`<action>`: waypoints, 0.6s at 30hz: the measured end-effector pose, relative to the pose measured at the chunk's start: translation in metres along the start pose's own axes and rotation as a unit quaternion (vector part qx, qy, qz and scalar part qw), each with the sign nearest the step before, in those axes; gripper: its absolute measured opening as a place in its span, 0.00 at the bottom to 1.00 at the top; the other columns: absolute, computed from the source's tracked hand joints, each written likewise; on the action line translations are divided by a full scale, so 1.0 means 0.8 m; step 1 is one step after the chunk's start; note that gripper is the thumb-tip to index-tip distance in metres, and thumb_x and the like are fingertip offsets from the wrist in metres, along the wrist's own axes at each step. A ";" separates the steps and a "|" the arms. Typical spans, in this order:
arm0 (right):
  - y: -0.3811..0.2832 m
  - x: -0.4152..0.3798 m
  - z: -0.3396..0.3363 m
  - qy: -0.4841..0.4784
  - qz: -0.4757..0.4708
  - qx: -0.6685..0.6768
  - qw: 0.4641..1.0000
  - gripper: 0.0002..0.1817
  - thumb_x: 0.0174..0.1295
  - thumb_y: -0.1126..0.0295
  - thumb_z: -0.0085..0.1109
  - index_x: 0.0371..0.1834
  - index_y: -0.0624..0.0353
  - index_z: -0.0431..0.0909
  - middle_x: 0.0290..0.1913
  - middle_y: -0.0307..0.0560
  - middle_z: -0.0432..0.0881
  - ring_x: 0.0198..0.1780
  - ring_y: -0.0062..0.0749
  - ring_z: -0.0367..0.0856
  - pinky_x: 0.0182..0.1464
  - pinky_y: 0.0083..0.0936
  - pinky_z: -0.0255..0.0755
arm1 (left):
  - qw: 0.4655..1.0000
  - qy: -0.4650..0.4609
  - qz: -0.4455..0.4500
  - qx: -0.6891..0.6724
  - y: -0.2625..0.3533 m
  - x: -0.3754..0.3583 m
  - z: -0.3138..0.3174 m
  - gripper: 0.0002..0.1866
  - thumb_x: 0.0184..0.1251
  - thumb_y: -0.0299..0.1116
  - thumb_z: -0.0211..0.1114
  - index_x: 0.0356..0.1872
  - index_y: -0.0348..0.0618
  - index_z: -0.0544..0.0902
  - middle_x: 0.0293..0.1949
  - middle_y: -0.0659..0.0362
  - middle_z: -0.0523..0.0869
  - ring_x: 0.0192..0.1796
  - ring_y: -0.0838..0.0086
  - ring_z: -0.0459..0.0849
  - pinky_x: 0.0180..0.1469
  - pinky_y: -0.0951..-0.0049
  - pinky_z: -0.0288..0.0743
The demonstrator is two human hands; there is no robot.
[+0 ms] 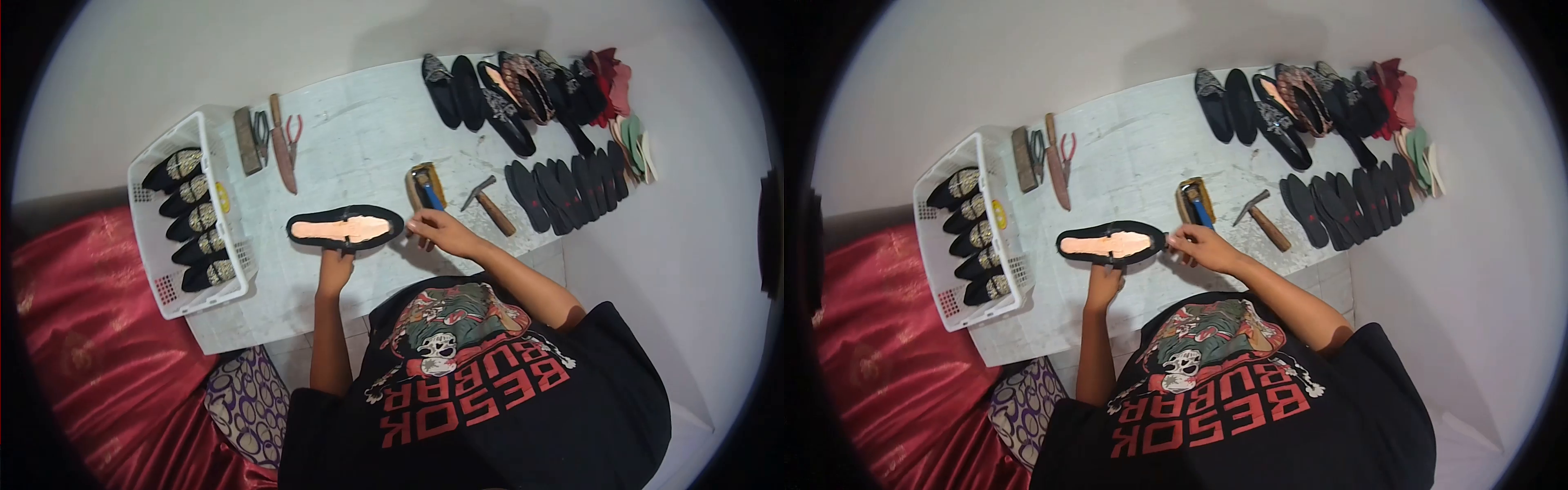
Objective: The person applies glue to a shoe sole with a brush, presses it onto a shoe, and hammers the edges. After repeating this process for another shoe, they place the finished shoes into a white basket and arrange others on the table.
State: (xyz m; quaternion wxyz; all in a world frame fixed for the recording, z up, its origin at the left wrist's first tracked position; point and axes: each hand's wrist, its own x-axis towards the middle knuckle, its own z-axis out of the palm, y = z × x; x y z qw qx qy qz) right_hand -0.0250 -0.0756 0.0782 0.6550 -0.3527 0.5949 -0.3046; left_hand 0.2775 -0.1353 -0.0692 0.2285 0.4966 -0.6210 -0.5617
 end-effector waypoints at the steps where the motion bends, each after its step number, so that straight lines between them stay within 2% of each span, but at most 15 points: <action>1: 0.023 -0.016 -0.016 0.008 0.013 -0.023 1.000 0.21 0.77 0.49 0.62 0.47 0.60 0.82 0.37 0.41 0.85 0.36 0.22 0.84 0.36 0.26 0.79 | 0.999 0.019 -0.027 0.020 0.014 -0.010 -0.002 0.16 0.73 0.25 0.65 0.58 0.32 0.79 0.46 0.56 0.84 0.46 0.69 0.83 0.53 0.62 0.78; 2: 0.051 -0.034 -0.033 0.012 0.026 -0.048 0.998 0.21 0.77 0.50 0.63 0.42 0.59 0.82 0.35 0.40 0.85 0.35 0.22 0.83 0.36 0.26 0.79 | 0.996 0.064 -0.038 0.050 0.048 -0.026 -0.005 0.13 0.74 0.26 0.65 0.55 0.34 0.80 0.41 0.58 0.83 0.40 0.72 0.81 0.49 0.62 0.78; 3: 0.078 -0.051 -0.049 0.014 0.037 -0.073 0.997 0.20 0.76 0.51 0.63 0.37 0.59 0.82 0.34 0.40 0.85 0.35 0.22 0.83 0.35 0.27 0.78 | 0.988 0.112 0.027 0.100 0.061 -0.038 -0.005 0.12 0.75 0.27 0.65 0.54 0.35 0.81 0.39 0.59 0.83 0.39 0.73 0.81 0.48 0.64 0.78; 5: 0.134 -0.087 -0.069 0.082 0.079 -0.100 0.988 0.20 0.75 0.54 0.66 0.31 0.59 0.81 0.28 0.41 0.85 0.32 0.27 0.84 0.36 0.32 0.77 | 0.947 0.200 0.155 0.199 0.076 -0.063 -0.005 0.10 0.77 0.30 0.66 0.53 0.37 0.82 0.36 0.60 0.83 0.37 0.75 0.81 0.45 0.67 0.78; 8: 0.171 -0.124 -0.088 0.219 -0.018 -0.349 0.911 0.22 0.72 0.53 0.67 0.29 0.61 0.81 0.26 0.46 0.85 0.27 0.33 0.83 0.36 0.35 0.76 | 0.984 0.146 0.031 0.100 0.091 -0.107 0.014 0.07 0.75 0.29 0.66 0.46 0.36 0.83 0.39 0.50 0.87 0.39 0.62 0.86 0.46 0.62 0.78; 9: 0.153 -0.131 -0.094 0.198 0.094 -0.372 0.902 0.23 0.70 0.53 0.68 0.28 0.63 0.81 0.27 0.51 0.86 0.28 0.40 0.84 0.37 0.40 0.77 | 0.989 0.120 0.022 0.084 0.103 -0.113 0.024 0.07 0.76 0.29 0.66 0.45 0.36 0.83 0.38 0.51 0.87 0.39 0.63 0.86 0.45 0.63 0.78; 12: 0.191 -0.112 -0.133 0.163 0.145 -0.203 0.955 0.21 0.69 0.53 0.66 0.29 0.62 0.83 0.27 0.51 0.86 0.30 0.42 0.85 0.38 0.41 0.77 | 0.999 0.027 0.016 0.042 0.126 -0.119 0.060 0.06 0.77 0.29 0.65 0.42 0.37 0.84 0.37 0.53 0.88 0.38 0.66 0.86 0.45 0.66 0.79; 13: 0.173 -0.106 -0.140 0.127 0.182 -0.212 0.952 0.17 0.68 0.57 0.67 0.34 0.62 0.85 0.30 0.51 0.87 0.36 0.41 0.86 0.41 0.41 0.78 | 0.999 -0.010 0.032 0.033 0.127 -0.112 0.074 0.06 0.77 0.29 0.65 0.42 0.37 0.84 0.37 0.53 0.88 0.38 0.66 0.86 0.46 0.67 0.79; 16: 0.170 -0.105 -0.148 0.137 0.021 -0.253 0.957 0.15 0.68 0.60 0.68 0.40 0.63 0.85 0.35 0.52 0.88 0.39 0.40 0.87 0.45 0.38 0.79 | 0.992 -0.094 0.074 0.032 0.170 -0.087 0.118 0.07 0.80 0.29 0.62 0.41 0.36 0.84 0.37 0.53 0.88 0.39 0.67 0.87 0.47 0.69 0.79; 17: 0.171 -0.104 -0.153 0.126 0.040 -0.239 0.962 0.13 0.67 0.64 0.68 0.45 0.63 0.84 0.38 0.52 0.88 0.43 0.41 0.87 0.48 0.37 0.78 | 0.990 -0.110 0.081 0.034 0.188 -0.079 0.136 0.08 0.80 0.29 0.61 0.41 0.36 0.84 0.36 0.54 0.88 0.39 0.69 0.87 0.46 0.70 0.79; 18: 0.178 -0.109 -0.162 0.139 0.032 -0.231 0.962 0.13 0.67 0.64 0.68 0.46 0.64 0.84 0.39 0.53 0.88 0.43 0.43 0.87 0.49 0.37 0.79 | 0.988 -0.124 0.089 0.036 0.202 -0.071 0.153 0.09 0.81 0.29 0.60 0.41 0.36 0.84 0.35 0.55 0.88 0.39 0.71 0.86 0.46 0.70 0.78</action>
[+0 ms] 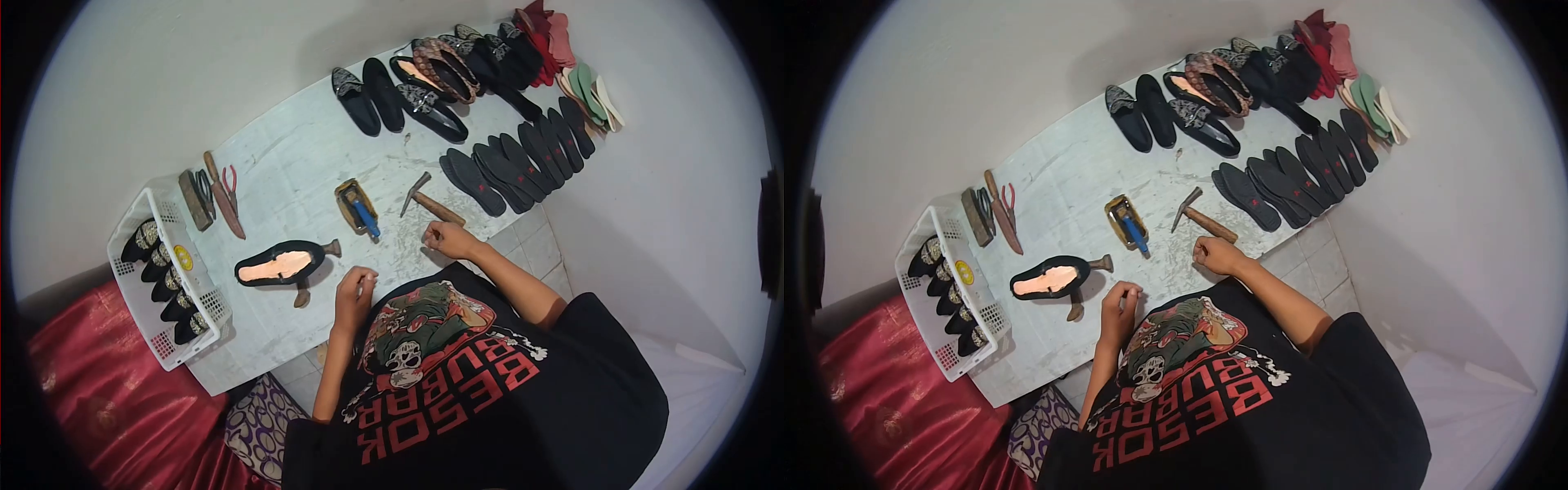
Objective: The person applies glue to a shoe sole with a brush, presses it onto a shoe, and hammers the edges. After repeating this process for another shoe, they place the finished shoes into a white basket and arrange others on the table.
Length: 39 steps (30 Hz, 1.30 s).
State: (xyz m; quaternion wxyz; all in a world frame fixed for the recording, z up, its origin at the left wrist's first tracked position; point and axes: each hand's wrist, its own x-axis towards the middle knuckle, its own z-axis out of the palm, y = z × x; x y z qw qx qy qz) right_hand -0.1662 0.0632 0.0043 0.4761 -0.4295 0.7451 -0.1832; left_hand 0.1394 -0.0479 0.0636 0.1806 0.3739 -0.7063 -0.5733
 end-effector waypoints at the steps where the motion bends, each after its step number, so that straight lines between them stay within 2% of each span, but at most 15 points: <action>1: 0.013 0.000 -0.005 0.012 -0.004 0.009 1.000 0.14 0.66 0.65 0.69 0.46 0.64 0.83 0.39 0.54 0.88 0.43 0.44 0.88 0.49 0.37 0.79 | 1.000 -0.021 0.003 -0.006 0.009 0.012 0.012 0.08 0.81 0.29 0.60 0.45 0.36 0.85 0.38 0.54 0.88 0.41 0.70 0.87 0.49 0.70 0.79; 6: 0.081 -0.014 -0.058 0.286 -0.005 -0.183 0.941 0.28 0.58 0.64 0.77 0.61 0.58 0.79 0.60 0.58 0.80 0.61 0.53 0.79 0.60 0.42 0.77 | 0.998 -0.068 -0.013 -0.006 0.024 0.053 0.076 0.10 0.80 0.31 0.62 0.54 0.36 0.85 0.44 0.51 0.89 0.47 0.64 0.89 0.54 0.67 0.80; 9: 0.104 -0.026 -0.101 0.309 0.099 -0.273 0.905 0.38 0.55 0.64 0.81 0.70 0.54 0.73 0.65 0.56 0.74 0.66 0.57 0.74 0.64 0.47 0.75 | 0.995 -0.083 -0.035 -0.039 0.027 0.071 0.116 0.12 0.81 0.32 0.62 0.55 0.37 0.84 0.45 0.52 0.90 0.48 0.65 0.89 0.55 0.66 0.80; 16: 0.140 -0.020 -0.181 0.091 0.080 -0.180 0.976 0.45 0.54 0.68 0.82 0.76 0.52 0.68 0.68 0.59 0.75 0.70 0.61 0.75 0.69 0.49 0.74 | 0.984 -0.165 -0.039 -0.063 0.042 0.130 0.201 0.14 0.83 0.34 0.62 0.60 0.39 0.83 0.49 0.59 0.88 0.52 0.76 0.84 0.58 0.72 0.78; 19: 0.151 -0.014 -0.199 0.081 0.061 -0.082 0.992 0.38 0.61 0.69 0.76 0.75 0.55 0.69 0.67 0.63 0.78 0.72 0.61 0.75 0.71 0.47 0.73 | 0.965 -0.184 -0.060 -0.178 0.028 0.159 0.240 0.17 0.84 0.36 0.62 0.66 0.41 0.80 0.51 0.61 0.87 0.55 0.77 0.84 0.60 0.74 0.77; 22: 0.148 -0.010 -0.206 0.106 0.056 0.053 0.991 0.32 0.69 0.70 0.69 0.75 0.59 0.68 0.67 0.64 0.81 0.67 0.48 0.83 0.71 0.37 0.72 | 0.959 -0.163 -0.090 -0.215 0.018 0.183 0.274 0.21 0.85 0.40 0.61 0.70 0.42 0.76 0.55 0.59 0.86 0.58 0.75 0.84 0.63 0.73 0.76; 23: 0.149 -0.007 -0.204 0.106 0.048 0.119 0.986 0.31 0.71 0.70 0.66 0.75 0.61 0.68 0.66 0.63 0.82 0.66 0.47 0.83 0.71 0.35 0.71 | 0.953 -0.165 -0.150 -0.205 0.022 0.190 0.280 0.33 0.84 0.50 0.61 0.80 0.46 0.66 0.65 0.56 0.82 0.65 0.71 0.81 0.67 0.67 0.74; 27: 0.086 -0.038 -0.206 -0.015 -0.011 0.268 0.963 0.29 0.77 0.70 0.60 0.77 0.68 0.65 0.65 0.59 0.83 0.66 0.40 0.83 0.71 0.31 0.70 | 0.830 -0.122 -0.265 -0.475 0.035 0.198 0.291 0.47 0.78 0.63 0.62 0.89 0.65 0.47 0.79 0.51 0.70 0.77 0.60 0.71 0.73 0.56 0.69; 28: 0.057 -0.052 -0.210 -0.067 -0.031 0.277 0.958 0.29 0.78 0.71 0.60 0.77 0.70 0.63 0.66 0.58 0.83 0.66 0.38 0.82 0.72 0.31 0.70 | 0.802 -0.144 -0.197 -0.545 0.029 0.197 0.289 0.44 0.80 0.56 0.63 0.88 0.68 0.49 0.79 0.47 0.69 0.77 0.56 0.72 0.73 0.53 0.71; 29: 0.073 -0.041 -0.199 -0.201 -0.055 0.315 0.926 0.27 0.79 0.68 0.58 0.78 0.61 0.66 0.65 0.49 0.82 0.64 0.29 0.81 0.68 0.29 0.72 | 0.790 -0.137 -0.153 -0.578 0.042 0.194 0.283 0.44 0.81 0.48 0.63 0.88 0.69 0.46 0.79 0.44 0.68 0.76 0.52 0.74 0.72 0.51 0.74; 32: 0.044 -0.057 -0.154 -0.191 -0.100 0.353 0.911 0.27 0.82 0.58 0.56 0.78 0.56 0.66 0.58 0.48 0.86 0.63 0.28 0.82 0.68 0.27 0.72 | 0.802 -0.081 -0.074 -0.587 0.078 0.172 0.253 0.51 0.77 0.27 0.58 0.88 0.72 0.35 0.79 0.39 0.66 0.72 0.46 0.79 0.67 0.48 0.82; 34: 0.039 -0.043 -0.137 -0.177 -0.192 0.242 0.935 0.26 0.84 0.54 0.53 0.75 0.59 0.69 0.55 0.48 0.87 0.59 0.28 0.84 0.64 0.27 0.75 | 0.837 -0.034 -0.036 -0.545 0.081 0.157 0.235 0.57 0.72 0.17 0.53 0.85 0.77 0.26 0.79 0.37 0.65 0.71 0.43 0.80 0.65 0.48 0.85; 36: 0.039 -0.021 -0.122 -0.236 -0.182 0.233 0.926 0.27 0.84 0.50 0.49 0.71 0.62 0.73 0.51 0.48 0.88 0.53 0.28 0.86 0.58 0.26 0.79 | 0.877 0.014 -0.002 -0.480 0.079 0.138 0.216 0.63 0.67 0.09 0.48 0.82 0.82 0.17 0.79 0.36 0.64 0.71 0.42 0.80 0.63 0.48 0.86; 38: 0.038 0.015 -0.120 -0.356 -0.062 0.323 0.875 0.29 0.85 0.47 0.46 0.65 0.66 0.78 0.46 0.48 0.89 0.45 0.29 0.88 0.52 0.25 0.82 | 0.897 0.076 -0.016 -0.436 0.105 0.108 0.188 0.63 0.67 0.08 0.45 0.80 0.81 0.14 0.78 0.37 0.65 0.66 0.42 0.83 0.61 0.48 0.87; 39: 0.006 0.016 -0.123 -0.340 -0.030 0.341 0.876 0.31 0.85 0.46 0.44 0.56 0.69 0.83 0.36 0.46 0.89 0.35 0.28 0.87 0.43 0.23 0.82 | 0.902 0.123 -0.005 -0.413 0.104 0.097 0.180 0.62 0.68 0.08 0.46 0.81 0.80 0.14 0.77 0.37 0.66 0.64 0.42 0.85 0.60 0.48 0.88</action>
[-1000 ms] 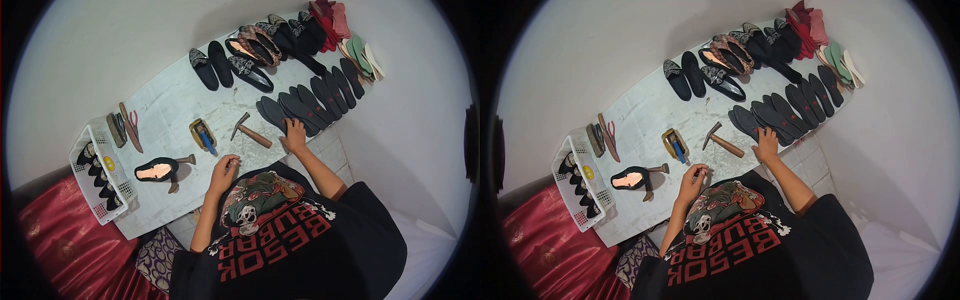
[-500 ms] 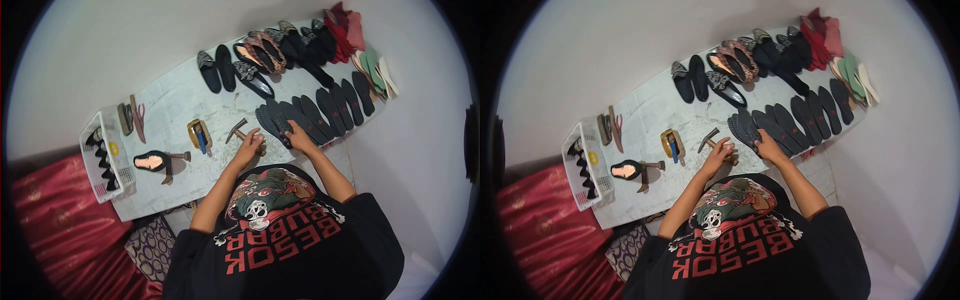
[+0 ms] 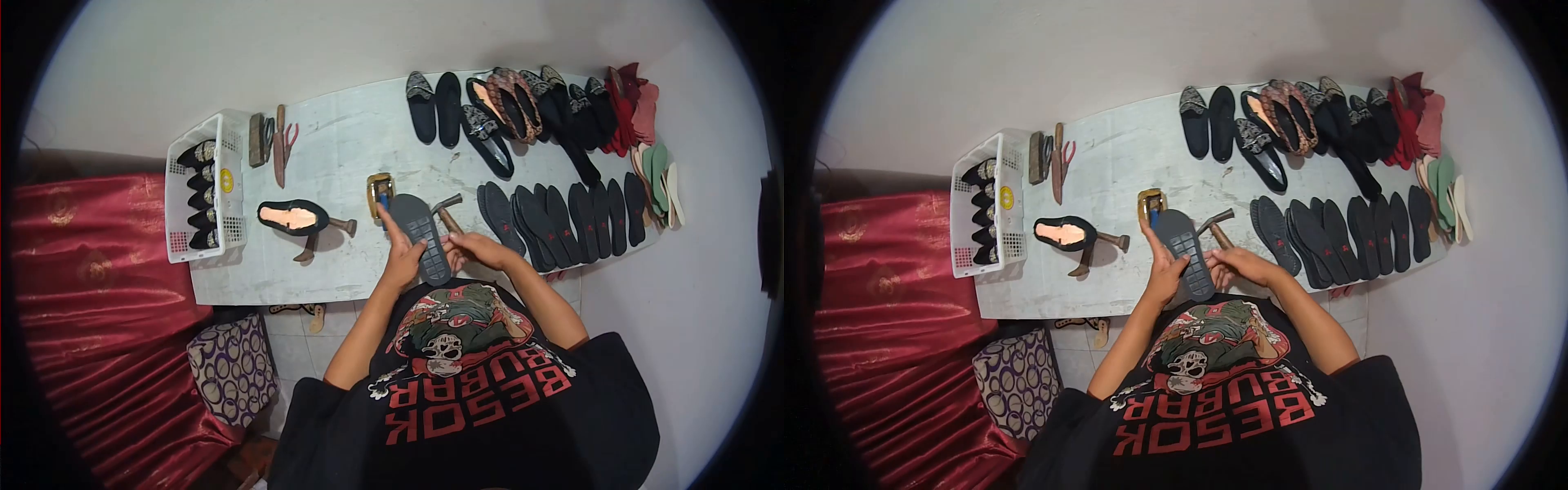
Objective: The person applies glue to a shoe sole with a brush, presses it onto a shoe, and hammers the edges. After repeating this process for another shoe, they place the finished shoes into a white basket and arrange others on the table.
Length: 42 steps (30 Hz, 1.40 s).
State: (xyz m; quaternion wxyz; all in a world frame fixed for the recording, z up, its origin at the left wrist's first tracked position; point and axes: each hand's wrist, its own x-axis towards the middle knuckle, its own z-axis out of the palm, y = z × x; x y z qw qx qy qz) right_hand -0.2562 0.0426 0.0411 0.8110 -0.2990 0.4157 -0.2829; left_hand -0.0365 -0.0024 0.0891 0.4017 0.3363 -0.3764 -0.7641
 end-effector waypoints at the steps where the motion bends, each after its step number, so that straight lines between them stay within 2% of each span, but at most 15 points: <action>1: -0.006 0.014 -0.013 -0.008 0.032 -0.050 0.998 0.30 0.84 0.50 0.45 0.66 0.71 0.77 0.39 0.44 0.88 0.38 0.29 0.87 0.45 0.23 0.78 | 0.999 0.036 0.033 0.021 0.006 -0.007 -0.009 0.62 0.68 0.09 0.46 0.81 0.79 0.15 0.76 0.37 0.67 0.62 0.42 0.87 0.58 0.49 0.89; 4: 0.017 0.078 -0.043 0.128 -0.032 -0.153 0.979 0.23 0.74 0.66 0.57 0.68 0.66 0.76 0.38 0.42 0.86 0.39 0.29 0.86 0.44 0.24 0.77 | 0.997 0.035 -0.044 0.050 0.055 -0.039 -0.048 0.59 0.66 0.07 0.44 0.84 0.70 0.21 0.72 0.42 0.70 0.60 0.49 0.88 0.56 0.53 0.90; 5: 0.017 0.094 -0.040 0.152 -0.056 -0.223 0.961 0.25 0.70 0.70 0.59 0.69 0.64 0.75 0.39 0.43 0.86 0.41 0.30 0.86 0.44 0.25 0.77 | 0.994 0.036 -0.081 0.066 0.070 -0.050 -0.057 0.58 0.65 0.07 0.43 0.86 0.67 0.24 0.72 0.44 0.71 0.60 0.52 0.88 0.57 0.53 0.90; 6: 0.017 0.107 -0.033 0.175 -0.080 -0.290 0.938 0.28 0.66 0.75 0.62 0.71 0.62 0.74 0.41 0.44 0.85 0.43 0.30 0.86 0.45 0.26 0.78 | 0.995 -0.004 -0.078 0.060 0.040 -0.053 -0.094 0.52 0.65 0.07 0.44 0.87 0.55 0.37 0.69 0.46 0.74 0.53 0.57 0.91 0.53 0.58 0.92; 9: -0.021 0.127 0.031 0.135 -0.148 -0.467 0.861 0.39 0.58 0.80 0.65 0.77 0.54 0.67 0.45 0.51 0.82 0.49 0.43 0.86 0.50 0.38 0.79 | 0.994 -0.019 -0.093 0.050 0.035 -0.076 -0.126 0.46 0.64 0.07 0.44 0.85 0.46 0.47 0.67 0.46 0.77 0.45 0.58 0.93 0.48 0.62 0.91; 10: -0.033 0.135 0.049 0.117 -0.093 -0.538 0.830 0.44 0.58 0.81 0.64 0.81 0.50 0.61 0.55 0.57 0.79 0.57 0.52 0.82 0.57 0.43 0.78 | 0.989 -0.024 -0.137 0.043 0.051 -0.082 -0.130 0.42 0.70 0.12 0.47 0.85 0.46 0.49 0.65 0.45 0.80 0.49 0.62 0.91 0.46 0.65 0.90; 13: -0.020 0.171 0.067 0.187 -0.115 -0.544 0.810 0.45 0.58 0.79 0.67 0.81 0.46 0.61 0.57 0.57 0.77 0.58 0.55 0.81 0.60 0.45 0.77 | 0.990 -0.022 -0.141 0.016 0.034 -0.091 -0.160 0.26 0.85 0.32 0.45 0.80 0.42 0.59 0.66 0.43 0.81 0.45 0.62 0.92 0.45 0.65 0.91; 16: -0.044 0.166 0.105 0.184 -0.139 -0.599 0.767 0.42 0.59 0.77 0.69 0.79 0.45 0.66 0.58 0.54 0.76 0.60 0.56 0.80 0.62 0.46 0.77 | 0.975 -0.031 -0.159 -0.153 -0.004 -0.094 -0.195 0.30 0.90 0.51 0.36 0.78 0.42 0.66 0.66 0.46 0.82 0.51 0.66 0.89 0.51 0.64 0.89; 17: -0.047 0.166 0.113 0.174 -0.147 -0.624 0.747 0.41 0.59 0.77 0.69 0.78 0.45 0.67 0.57 0.54 0.77 0.61 0.56 0.80 0.62 0.46 0.77 | 0.971 -0.033 -0.168 -0.165 -0.009 -0.096 -0.201 0.32 0.90 0.53 0.35 0.77 0.41 0.67 0.66 0.47 0.82 0.53 0.66 0.88 0.52 0.64 0.88; 20: -0.027 0.181 0.107 0.173 -0.113 -0.627 0.751 0.36 0.59 0.76 0.69 0.74 0.45 0.75 0.58 0.53 0.77 0.60 0.56 0.80 0.61 0.45 0.78 | 0.959 -0.049 -0.201 -0.193 -0.002 -0.099 -0.212 0.35 0.90 0.57 0.33 0.76 0.40 0.71 0.65 0.49 0.84 0.56 0.68 0.87 0.55 0.65 0.86; 23: -0.020 0.198 0.091 0.171 -0.153 -0.619 0.751 0.30 0.62 0.73 0.69 0.70 0.45 0.79 0.57 0.55 0.79 0.60 0.56 0.81 0.60 0.46 0.78 | 0.953 -0.071 -0.223 -0.194 -0.005 -0.097 -0.224 0.34 0.90 0.56 0.34 0.75 0.40 0.71 0.65 0.50 0.83 0.56 0.70 0.86 0.55 0.67 0.85; 30: -0.080 0.239 0.059 0.230 -0.253 -0.464 0.817 0.17 0.74 0.67 0.62 0.62 0.61 0.82 0.48 0.60 0.86 0.52 0.52 0.86 0.55 0.41 0.78 | 0.936 -0.093 -0.237 -0.245 -0.017 -0.094 -0.249 0.32 0.88 0.59 0.41 0.69 0.42 0.77 0.57 0.55 0.85 0.52 0.73 0.86 0.52 0.69 0.85; 35: -0.113 0.226 0.059 0.304 -0.218 -0.345 0.861 0.16 0.80 0.61 0.57 0.54 0.65 0.82 0.34 0.53 0.87 0.35 0.37 0.87 0.42 0.33 0.79 | 0.952 -0.082 -0.215 -0.203 -0.019 -0.100 -0.246 0.38 0.85 0.67 0.40 0.67 0.43 0.78 0.54 0.57 0.85 0.47 0.74 0.86 0.49 0.71 0.85; 36: -0.110 0.226 0.058 0.316 -0.220 -0.323 0.865 0.17 0.81 0.60 0.57 0.51 0.66 0.81 0.31 0.49 0.86 0.30 0.29 0.85 0.36 0.30 0.78 | 0.950 -0.093 -0.212 -0.210 -0.021 -0.100 -0.246 0.39 0.84 0.68 0.39 0.67 0.42 0.78 0.54 0.57 0.85 0.47 0.74 0.86 0.48 0.71 0.85; 42: -0.091 0.206 0.063 0.320 -0.250 -0.359 0.840 0.15 0.81 0.61 0.56 0.53 0.65 0.80 0.33 0.51 0.86 0.34 0.35 0.87 0.40 0.33 0.78 | 0.944 -0.060 -0.173 -0.274 -0.029 -0.109 -0.214 0.42 0.85 0.68 0.35 0.70 0.37 0.76 0.57 0.51 0.84 0.47 0.67 0.86 0.49 0.67 0.84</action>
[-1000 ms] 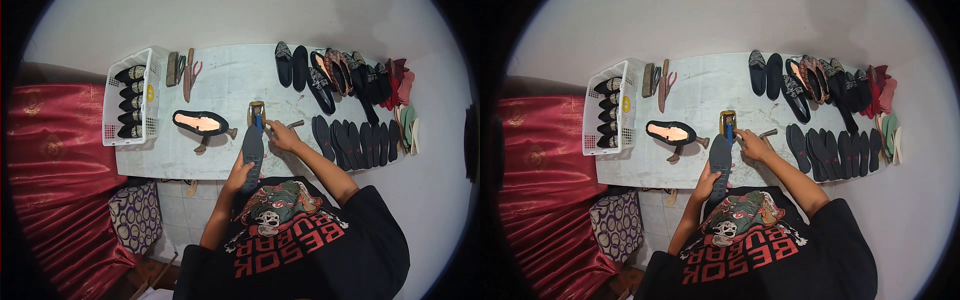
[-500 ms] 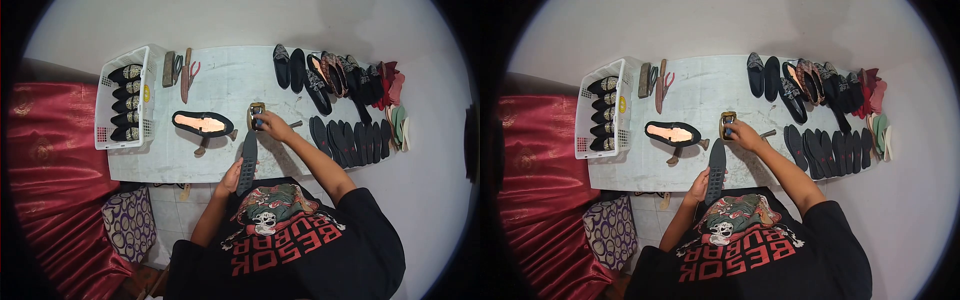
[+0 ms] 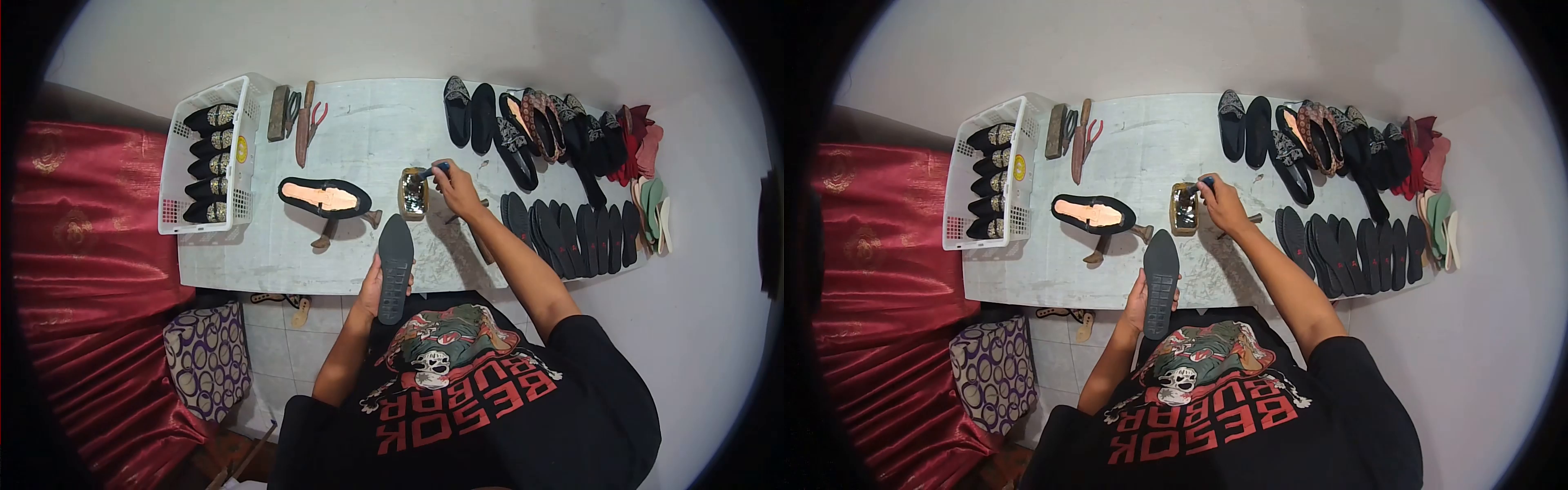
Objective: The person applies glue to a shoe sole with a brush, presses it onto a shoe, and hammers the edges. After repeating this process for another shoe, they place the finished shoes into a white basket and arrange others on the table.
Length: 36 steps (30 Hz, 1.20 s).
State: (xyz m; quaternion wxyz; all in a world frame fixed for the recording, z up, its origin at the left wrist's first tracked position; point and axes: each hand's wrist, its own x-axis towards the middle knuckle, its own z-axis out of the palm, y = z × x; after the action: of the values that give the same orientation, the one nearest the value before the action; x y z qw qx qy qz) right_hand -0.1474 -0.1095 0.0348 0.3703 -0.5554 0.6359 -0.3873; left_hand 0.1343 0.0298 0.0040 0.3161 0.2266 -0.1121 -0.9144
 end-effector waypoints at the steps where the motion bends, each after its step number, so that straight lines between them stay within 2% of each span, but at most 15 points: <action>1: -0.001 -0.004 -0.001 -0.004 -0.017 -0.016 1.000 0.15 0.81 0.61 0.56 0.53 0.64 0.79 0.33 0.51 0.86 0.35 0.35 0.87 0.41 0.34 0.77 | 1.000 0.006 0.001 -0.013 -0.005 0.000 0.002 0.42 0.85 0.68 0.35 0.71 0.37 0.76 0.58 0.51 0.85 0.47 0.65 0.86 0.49 0.67 0.84; 4: 0.004 -0.004 -0.003 0.008 -0.061 -0.037 0.997 0.15 0.82 0.61 0.55 0.54 0.64 0.79 0.31 0.50 0.85 0.33 0.36 0.86 0.40 0.35 0.78 | 0.993 0.046 0.026 -0.101 -0.025 0.007 0.013 0.41 0.86 0.66 0.37 0.72 0.36 0.75 0.57 0.50 0.85 0.46 0.60 0.87 0.50 0.62 0.84; 7: 0.016 0.001 -0.008 -0.004 0.014 0.039 0.999 0.15 0.82 0.61 0.54 0.53 0.64 0.79 0.31 0.49 0.85 0.31 0.34 0.86 0.38 0.34 0.78 | 0.994 0.055 0.027 -0.095 -0.041 0.014 0.010 0.42 0.85 0.67 0.37 0.73 0.37 0.74 0.55 0.49 0.86 0.47 0.58 0.87 0.52 0.58 0.83; 8: 0.018 0.002 -0.009 0.013 -0.013 0.041 0.999 0.16 0.82 0.60 0.54 0.51 0.65 0.78 0.31 0.48 0.85 0.29 0.31 0.85 0.35 0.31 0.78 | 0.994 0.057 0.024 -0.093 -0.044 0.020 0.008 0.42 0.85 0.67 0.37 0.74 0.38 0.74 0.54 0.48 0.87 0.47 0.58 0.87 0.51 0.58 0.84; 14: 0.022 0.021 -0.023 0.003 0.060 0.205 0.977 0.18 0.84 0.56 0.52 0.45 0.62 0.77 0.29 0.42 0.83 0.28 0.21 0.82 0.31 0.22 0.76 | 0.996 0.066 0.046 -0.049 -0.046 0.053 0.023 0.44 0.84 0.70 0.36 0.77 0.40 0.70 0.49 0.49 0.88 0.43 0.61 0.90 0.43 0.63 0.88; 18: -0.059 0.021 -0.060 0.014 -0.041 0.192 0.980 0.15 0.85 0.59 0.51 0.49 0.60 0.78 0.30 0.38 0.83 0.28 0.20 0.81 0.31 0.21 0.75 | 0.998 0.017 0.059 0.004 -0.017 0.070 0.038 0.42 0.84 0.68 0.35 0.76 0.41 0.73 0.53 0.48 0.89 0.44 0.61 0.92 0.41 0.65 0.90; 21: -0.136 -0.004 -0.082 0.006 -0.150 0.105 0.983 0.16 0.84 0.58 0.51 0.46 0.62 0.77 0.27 0.43 0.81 0.28 0.25 0.81 0.32 0.28 0.74 | 0.998 -0.016 0.063 -0.004 0.003 0.077 0.051 0.40 0.86 0.66 0.36 0.74 0.43 0.75 0.56 0.48 0.89 0.47 0.59 0.92 0.44 0.63 0.91; 22: -0.151 -0.011 -0.087 -0.006 -0.184 0.066 0.981 0.12 0.81 0.62 0.56 0.47 0.62 0.78 0.28 0.50 0.82 0.29 0.38 0.83 0.36 0.35 0.77 | 0.998 -0.022 0.063 -0.014 0.008 0.079 0.056 0.39 0.86 0.65 0.36 0.73 0.43 0.76 0.57 0.48 0.89 0.49 0.58 0.92 0.45 0.62 0.91; 25: -0.160 -0.029 -0.083 -0.028 -0.363 -0.063 0.929 0.10 0.76 0.65 0.61 0.49 0.61 0.79 0.33 0.54 0.83 0.33 0.48 0.84 0.39 0.41 0.79 | 0.997 -0.052 0.064 0.000 0.020 0.090 0.055 0.37 0.87 0.64 0.37 0.72 0.45 0.78 0.57 0.51 0.90 0.52 0.59 0.92 0.53 0.58 0.90; 27: -0.145 -0.051 -0.070 -0.075 -0.469 -0.108 0.873 0.14 0.70 0.66 0.66 0.53 0.61 0.79 0.37 0.53 0.83 0.39 0.51 0.84 0.42 0.42 0.79 | 0.995 -0.054 0.070 -0.040 0.023 0.094 0.059 0.36 0.87 0.63 0.38 0.70 0.45 0.79 0.57 0.52 0.90 0.54 0.61 0.92 0.57 0.57 0.88; 29: -0.141 -0.080 -0.069 -0.179 -0.489 -0.152 0.840 0.22 0.66 0.65 0.69 0.59 0.64 0.77 0.39 0.50 0.81 0.42 0.49 0.83 0.48 0.40 0.79 | 0.993 -0.068 0.069 -0.072 0.021 0.098 0.053 0.35 0.87 0.63 0.39 0.69 0.46 0.80 0.57 0.53 0.90 0.55 0.62 0.91 0.60 0.56 0.86; 31: -0.139 -0.089 -0.066 -0.191 -0.473 -0.116 0.852 0.20 0.69 0.65 0.67 0.59 0.62 0.77 0.39 0.53 0.83 0.42 0.51 0.85 0.47 0.42 0.79 | 0.989 -0.098 0.061 -0.090 0.020 0.104 0.046 0.34 0.87 0.63 0.40 0.68 0.46 0.80 0.56 0.54 0.91 0.55 0.63 0.91 0.61 0.55 0.85; 32: -0.138 -0.085 -0.069 -0.194 -0.429 -0.105 0.876 0.18 0.71 0.64 0.66 0.58 0.61 0.77 0.39 0.54 0.83 0.42 0.52 0.85 0.46 0.42 0.79 | 0.994 -0.031 0.038 -0.096 0.014 0.103 0.043 0.36 0.86 0.64 0.40 0.69 0.44 0.80 0.56 0.49 0.91 0.54 0.59 0.92 0.58 0.56 0.86; 35: -0.130 -0.048 -0.078 -0.181 -0.297 -0.076 0.935 0.13 0.78 0.61 0.59 0.53 0.59 0.76 0.38 0.59 0.85 0.42 0.58 0.87 0.44 0.44 0.80 | 0.995 -0.085 0.028 -0.047 0.003 0.104 0.041 0.39 0.86 0.66 0.38 0.71 0.42 0.79 0.55 0.43 0.90 0.52 0.55 0.92 0.55 0.57 0.87; 36: -0.136 -0.035 -0.086 -0.185 -0.254 -0.057 0.948 0.13 0.78 0.60 0.58 0.53 0.59 0.76 0.38 0.59 0.85 0.42 0.58 0.87 0.45 0.44 0.80 | 0.995 -0.050 0.031 -0.083 -0.005 0.107 0.040 0.40 0.86 0.65 0.37 0.72 0.41 0.77 0.55 0.39 0.89 0.51 0.50 0.91 0.53 0.57 0.88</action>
State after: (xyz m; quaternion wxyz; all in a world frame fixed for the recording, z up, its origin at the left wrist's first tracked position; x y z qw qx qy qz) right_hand -0.1603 -0.0853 0.1637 0.3383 -0.7806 0.4151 -0.3223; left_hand 0.0573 -0.0189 0.0014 0.3556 0.1497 -0.0588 -0.9207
